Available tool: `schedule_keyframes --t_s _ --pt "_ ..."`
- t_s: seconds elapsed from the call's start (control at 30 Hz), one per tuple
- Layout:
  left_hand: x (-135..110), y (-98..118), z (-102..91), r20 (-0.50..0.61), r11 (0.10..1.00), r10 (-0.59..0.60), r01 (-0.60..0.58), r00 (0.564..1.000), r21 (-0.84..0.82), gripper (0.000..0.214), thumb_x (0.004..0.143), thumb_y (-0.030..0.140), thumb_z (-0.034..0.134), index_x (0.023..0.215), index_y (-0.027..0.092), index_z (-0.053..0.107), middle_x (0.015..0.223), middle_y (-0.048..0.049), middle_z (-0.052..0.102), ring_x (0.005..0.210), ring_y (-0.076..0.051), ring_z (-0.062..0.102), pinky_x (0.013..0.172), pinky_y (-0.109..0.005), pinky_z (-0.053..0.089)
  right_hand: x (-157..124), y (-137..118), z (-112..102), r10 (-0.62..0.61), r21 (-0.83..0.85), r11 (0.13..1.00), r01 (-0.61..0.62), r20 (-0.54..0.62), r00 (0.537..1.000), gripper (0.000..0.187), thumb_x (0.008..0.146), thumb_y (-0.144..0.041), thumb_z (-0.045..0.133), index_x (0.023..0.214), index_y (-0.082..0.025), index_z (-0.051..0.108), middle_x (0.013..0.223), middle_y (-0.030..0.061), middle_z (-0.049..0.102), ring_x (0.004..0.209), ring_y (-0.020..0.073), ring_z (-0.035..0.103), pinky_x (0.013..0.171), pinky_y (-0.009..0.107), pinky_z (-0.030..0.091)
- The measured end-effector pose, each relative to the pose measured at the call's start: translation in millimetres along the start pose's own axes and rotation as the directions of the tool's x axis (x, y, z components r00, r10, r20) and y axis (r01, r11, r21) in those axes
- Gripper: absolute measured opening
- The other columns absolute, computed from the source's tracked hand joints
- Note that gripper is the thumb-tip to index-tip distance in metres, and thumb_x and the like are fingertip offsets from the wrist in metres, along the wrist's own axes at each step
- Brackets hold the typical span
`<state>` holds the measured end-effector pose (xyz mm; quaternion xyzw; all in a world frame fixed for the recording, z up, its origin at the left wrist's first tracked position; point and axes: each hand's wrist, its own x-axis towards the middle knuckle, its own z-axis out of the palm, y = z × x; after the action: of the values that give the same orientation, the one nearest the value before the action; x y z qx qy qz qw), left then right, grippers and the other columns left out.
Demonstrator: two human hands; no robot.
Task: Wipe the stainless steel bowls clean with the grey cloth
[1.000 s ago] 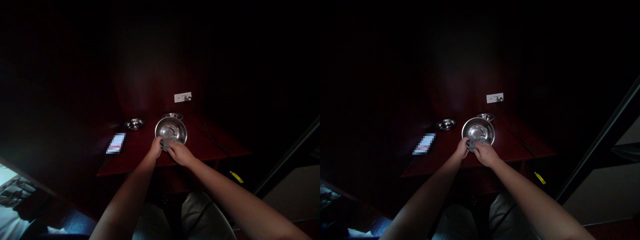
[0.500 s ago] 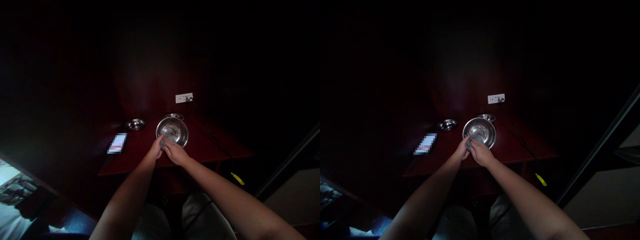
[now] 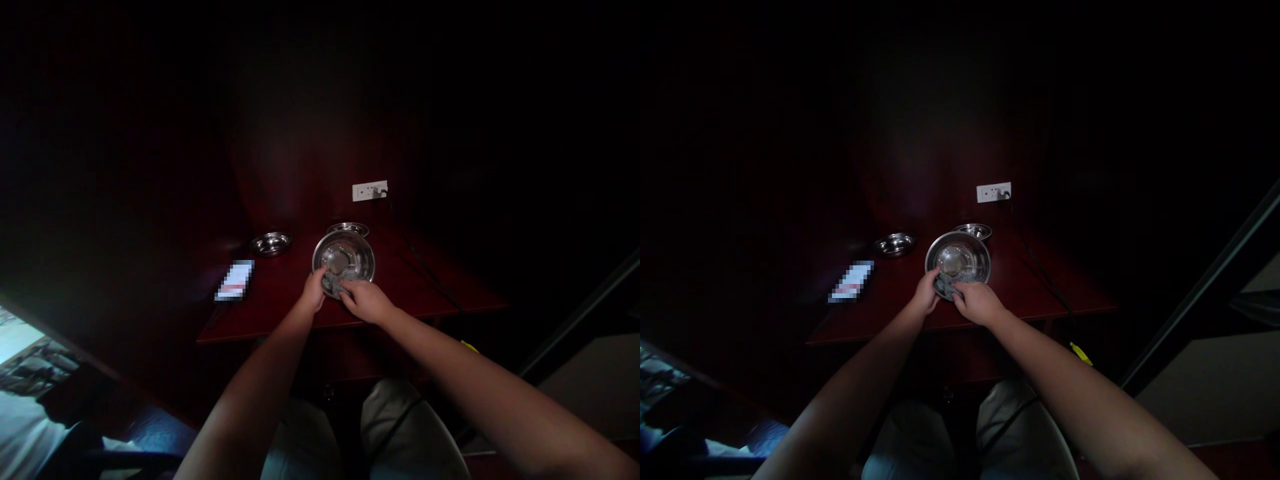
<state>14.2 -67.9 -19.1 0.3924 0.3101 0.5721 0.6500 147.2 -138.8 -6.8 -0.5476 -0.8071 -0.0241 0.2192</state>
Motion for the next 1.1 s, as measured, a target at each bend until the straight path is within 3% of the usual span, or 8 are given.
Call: schedule_keyframes --t_s 0.17,0.57,0.8,1.1 --pt "0 -3 2.3 0.012 0.999 0.029 -0.029 1.000 0.041 0.029 0.063 0.038 0.068 0.079 0.014 0.064 0.071 -0.0032 0.070 0.071 -0.017 0.066 0.070 -0.027 0.049 -4 11 -2 0.047 -0.024 0.999 -0.046 0.011 0.999 0.031 0.089 -0.036 0.042 0.094 -0.018 0.067 0.084 0.0094 0.069 0.080 0.0192 0.064 0.074 0.027 0.041" --pt "-10 7 3.5 0.097 0.986 -0.014 -0.003 0.995 0.167 0.046 0.053 0.023 0.076 0.097 0.016 0.063 0.081 -0.0034 0.069 0.067 -0.017 0.063 0.061 -0.029 0.049 -3 10 -1 0.083 0.108 0.991 -0.078 -0.037 0.996 0.033 0.093 -0.033 0.036 0.096 -0.019 0.066 0.090 0.0055 0.071 0.077 0.0151 0.064 0.070 0.023 0.040" --pt "-6 4 4.4 0.001 0.988 -0.007 0.007 1.000 0.156 0.029 0.066 0.033 0.063 0.089 0.017 0.060 0.067 0.0005 0.063 0.059 -0.015 0.058 0.055 -0.025 0.046 1 -1 2 0.102 0.126 0.988 -0.094 -0.060 0.993 0.032 0.093 -0.035 0.036 0.094 -0.020 0.065 0.089 0.0063 0.071 0.080 0.0172 0.063 0.073 0.025 0.040" --pt "-5 5 4.1 -0.030 0.990 -0.030 0.033 0.999 0.140 0.025 0.064 0.034 0.063 0.082 0.017 0.059 0.063 0.0012 0.061 0.055 -0.013 0.055 0.048 -0.023 0.042 0 -4 1 0.076 0.133 0.989 -0.068 -0.056 0.995 0.031 0.093 -0.034 0.036 0.095 -0.020 0.064 0.087 0.0055 0.071 0.077 0.0170 0.063 0.070 0.026 0.039"
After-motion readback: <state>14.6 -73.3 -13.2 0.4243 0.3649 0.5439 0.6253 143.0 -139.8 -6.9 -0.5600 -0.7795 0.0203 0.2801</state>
